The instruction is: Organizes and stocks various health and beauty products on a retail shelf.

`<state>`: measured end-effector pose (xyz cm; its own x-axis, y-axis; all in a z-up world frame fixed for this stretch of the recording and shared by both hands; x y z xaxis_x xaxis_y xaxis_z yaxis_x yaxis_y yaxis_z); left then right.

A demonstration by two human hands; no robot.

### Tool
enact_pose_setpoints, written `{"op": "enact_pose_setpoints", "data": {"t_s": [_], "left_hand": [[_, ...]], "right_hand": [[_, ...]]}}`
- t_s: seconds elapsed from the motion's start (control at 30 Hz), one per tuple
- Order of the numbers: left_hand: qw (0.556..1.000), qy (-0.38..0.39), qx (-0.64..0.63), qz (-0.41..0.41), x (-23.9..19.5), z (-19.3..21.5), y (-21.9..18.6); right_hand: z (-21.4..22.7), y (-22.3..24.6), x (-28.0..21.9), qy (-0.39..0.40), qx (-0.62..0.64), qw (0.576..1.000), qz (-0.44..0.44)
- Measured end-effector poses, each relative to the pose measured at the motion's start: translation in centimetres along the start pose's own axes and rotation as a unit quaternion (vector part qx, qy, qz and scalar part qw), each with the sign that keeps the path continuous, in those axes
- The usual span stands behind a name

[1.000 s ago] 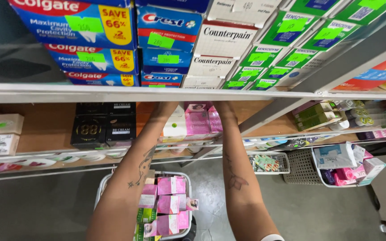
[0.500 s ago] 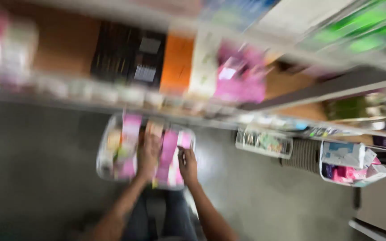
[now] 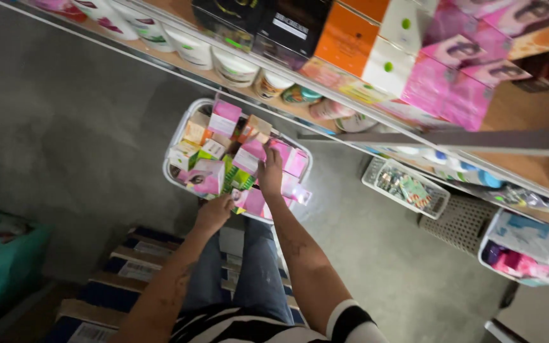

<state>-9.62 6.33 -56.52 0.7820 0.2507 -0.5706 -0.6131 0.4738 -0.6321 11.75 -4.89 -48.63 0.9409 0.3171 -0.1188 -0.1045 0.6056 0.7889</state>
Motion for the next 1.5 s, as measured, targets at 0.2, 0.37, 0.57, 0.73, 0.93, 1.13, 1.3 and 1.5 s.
{"op": "enact_pose_setpoints", "data": {"t_s": [0.2,0.37,0.57,0.73,0.93,1.13,1.3,1.5], "left_hand": [[0.996,-0.024,-0.02,-0.081,1.2,4.7,-5.9],[0.967,-0.161,-0.053,-0.191,0.4,10.2,-10.1],[0.963,-0.191,-0.115,-0.153,-4.2,18.5,-24.0],[0.938,-0.133,-0.225,-0.228,-7.5,20.7,-34.7],[0.927,-0.096,-0.224,-0.285,-11.4,24.9,-48.5],[0.848,0.02,-0.395,-0.354,-6.2,26.1,-58.5],[0.834,-0.008,-0.336,-0.438,1.4,24.8,-63.9],[0.794,-0.225,-0.053,-0.562,2.9,26.1,-69.2]], "right_hand": [[-6.9,1.6,6.0,0.082,-0.274,0.936,0.203],[-4.6,0.8,5.6,0.086,-0.283,0.926,0.236],[14.5,18.2,-0.9,0.015,-0.197,0.951,0.239],[30.9,29.0,-3.8,-0.109,-0.127,0.953,0.251],[42.8,35.2,-7.3,-0.258,-0.084,0.909,0.318],[47.7,28.8,1.6,-0.264,0.23,0.918,0.187],[47.8,24.5,9.9,-0.187,0.25,0.94,0.138],[50.9,20.9,14.9,-0.263,0.248,0.914,0.185]]}}
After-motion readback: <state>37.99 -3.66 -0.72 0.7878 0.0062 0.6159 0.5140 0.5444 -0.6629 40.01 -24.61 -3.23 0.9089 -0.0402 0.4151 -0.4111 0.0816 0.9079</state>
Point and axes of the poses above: each hand's wrist, its own x-axis towards the middle knuckle, its own z-axis out of the back of the hand, y = z × x, the point moved 10 cm from there along x, towards the middle knuckle
